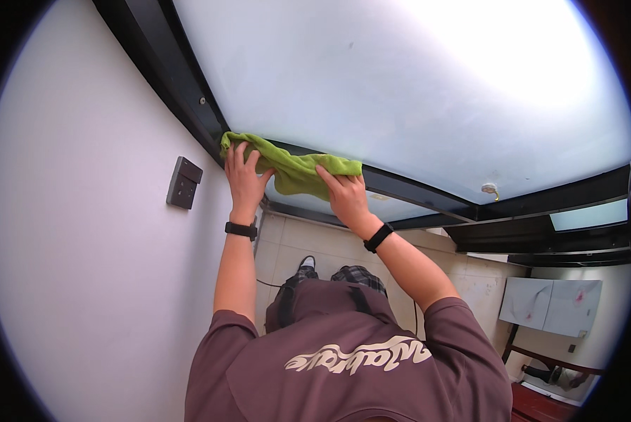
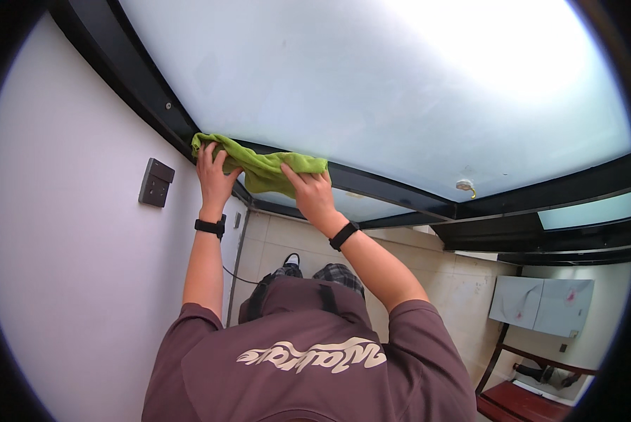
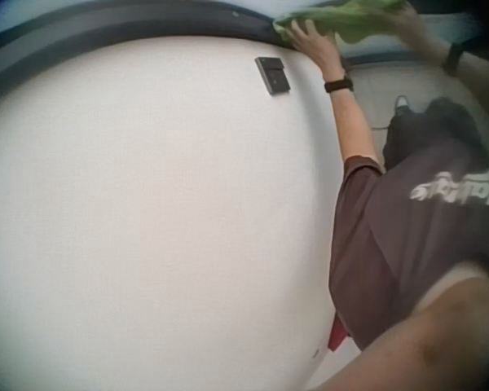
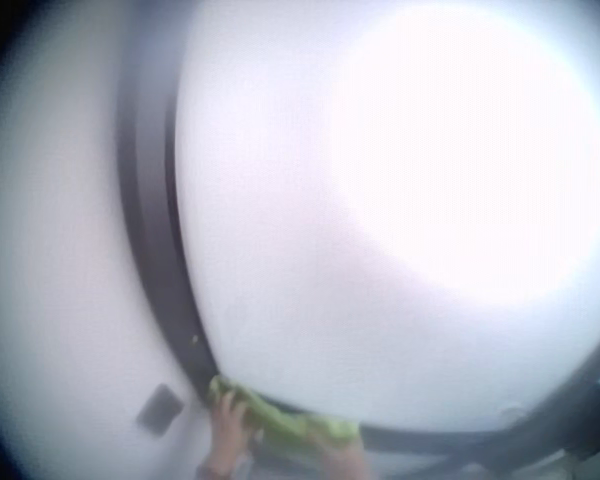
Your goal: The person wipes the frame of a sliding glass door and a kitchen countertop with a green cloth.
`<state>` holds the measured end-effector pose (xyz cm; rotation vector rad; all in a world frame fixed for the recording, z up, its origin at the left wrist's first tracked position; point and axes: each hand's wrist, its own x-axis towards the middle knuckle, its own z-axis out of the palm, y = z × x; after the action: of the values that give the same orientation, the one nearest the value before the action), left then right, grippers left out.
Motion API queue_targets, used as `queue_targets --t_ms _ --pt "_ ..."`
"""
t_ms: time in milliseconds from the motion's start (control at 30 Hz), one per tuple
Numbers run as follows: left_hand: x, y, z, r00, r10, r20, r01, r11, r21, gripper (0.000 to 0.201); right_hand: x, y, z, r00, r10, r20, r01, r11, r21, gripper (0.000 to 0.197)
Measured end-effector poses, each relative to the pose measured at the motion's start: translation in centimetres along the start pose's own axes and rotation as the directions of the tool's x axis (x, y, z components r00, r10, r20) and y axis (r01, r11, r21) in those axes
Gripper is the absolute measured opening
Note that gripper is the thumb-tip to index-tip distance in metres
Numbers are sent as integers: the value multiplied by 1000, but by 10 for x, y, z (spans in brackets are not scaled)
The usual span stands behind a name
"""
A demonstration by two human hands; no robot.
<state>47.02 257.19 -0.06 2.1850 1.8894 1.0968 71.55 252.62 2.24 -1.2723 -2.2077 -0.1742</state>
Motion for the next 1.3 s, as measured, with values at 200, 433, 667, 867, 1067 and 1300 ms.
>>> queue_targets --t_ms 200,433,667,867,1067,1300 --pt "0 7 3 1000 16 -20 -17 998 -58 48 -1 6 -5 999 -26 19 26 1000 -4 59" --pt "-16 58 15 999 29 -20 -30 999 -39 53 -25 21 -19 999 -31 -17 32 997 71 57" --pt "-41 150 49 994 95 50 -93 995 -33 50 -87 83 -69 996 20 -89 -17 999 32 52" --pt "-63 230 83 985 138 109 -141 990 22 46 -146 134 -122 977 136 -162 -137 991 6 47" --pt "-82 298 112 972 192 138 -192 981 -10 41 -206 171 -166 941 171 -292 -170 985 29 35" --pt "-102 370 134 935 320 154 -310 947 -82 36 -261 194 -229 875 181 -450 -176 983 54 32"
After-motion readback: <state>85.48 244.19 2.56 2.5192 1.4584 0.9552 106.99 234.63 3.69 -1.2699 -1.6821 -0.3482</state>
